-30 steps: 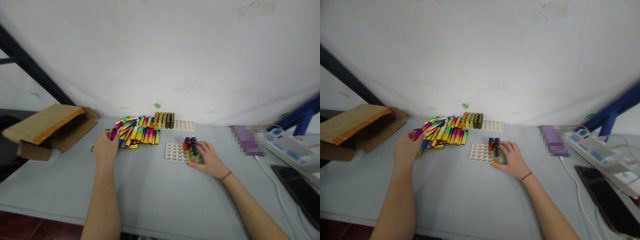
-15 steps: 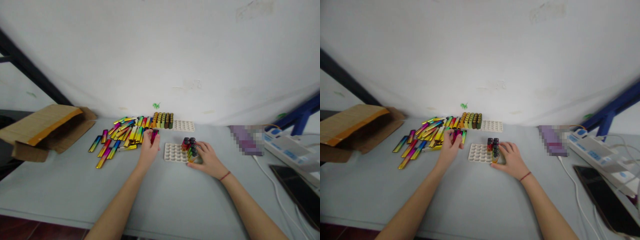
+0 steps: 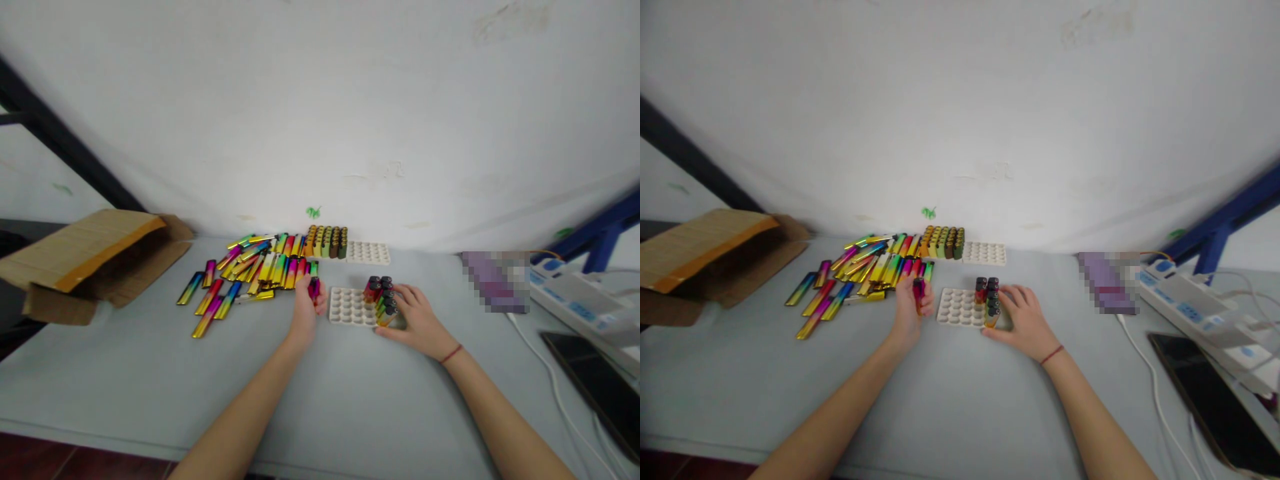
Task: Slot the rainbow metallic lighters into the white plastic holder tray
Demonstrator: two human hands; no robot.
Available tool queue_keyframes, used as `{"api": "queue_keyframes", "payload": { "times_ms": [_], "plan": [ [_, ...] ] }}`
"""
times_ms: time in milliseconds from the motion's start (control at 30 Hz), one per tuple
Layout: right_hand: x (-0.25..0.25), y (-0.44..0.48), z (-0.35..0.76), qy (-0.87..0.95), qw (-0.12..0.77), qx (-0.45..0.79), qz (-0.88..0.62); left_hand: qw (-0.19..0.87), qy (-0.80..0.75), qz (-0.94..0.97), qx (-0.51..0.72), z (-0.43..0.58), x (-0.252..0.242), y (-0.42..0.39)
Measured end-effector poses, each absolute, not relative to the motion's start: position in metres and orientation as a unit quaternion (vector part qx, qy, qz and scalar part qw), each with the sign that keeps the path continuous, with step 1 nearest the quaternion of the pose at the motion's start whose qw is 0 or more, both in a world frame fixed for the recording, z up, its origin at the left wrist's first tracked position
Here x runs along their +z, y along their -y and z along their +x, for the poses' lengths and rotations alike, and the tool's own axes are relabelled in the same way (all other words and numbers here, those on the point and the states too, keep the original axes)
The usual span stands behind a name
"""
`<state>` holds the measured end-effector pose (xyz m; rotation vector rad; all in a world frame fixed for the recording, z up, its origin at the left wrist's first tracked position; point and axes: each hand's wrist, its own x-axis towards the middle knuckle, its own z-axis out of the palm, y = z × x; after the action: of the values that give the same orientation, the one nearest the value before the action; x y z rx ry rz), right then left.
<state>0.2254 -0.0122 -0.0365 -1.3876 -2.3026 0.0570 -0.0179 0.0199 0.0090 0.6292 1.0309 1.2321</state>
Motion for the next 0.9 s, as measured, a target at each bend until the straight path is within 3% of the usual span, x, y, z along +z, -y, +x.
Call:
{"api": "queue_keyframes", "payload": {
  "times_ms": [900],
  "plan": [
    [-0.0358,0.0113,0.2254,0.831,0.229,0.03,-0.505,0.639,-0.497,0.224,0.543,-0.0217,0.0093,-0.0239]
  ]
}}
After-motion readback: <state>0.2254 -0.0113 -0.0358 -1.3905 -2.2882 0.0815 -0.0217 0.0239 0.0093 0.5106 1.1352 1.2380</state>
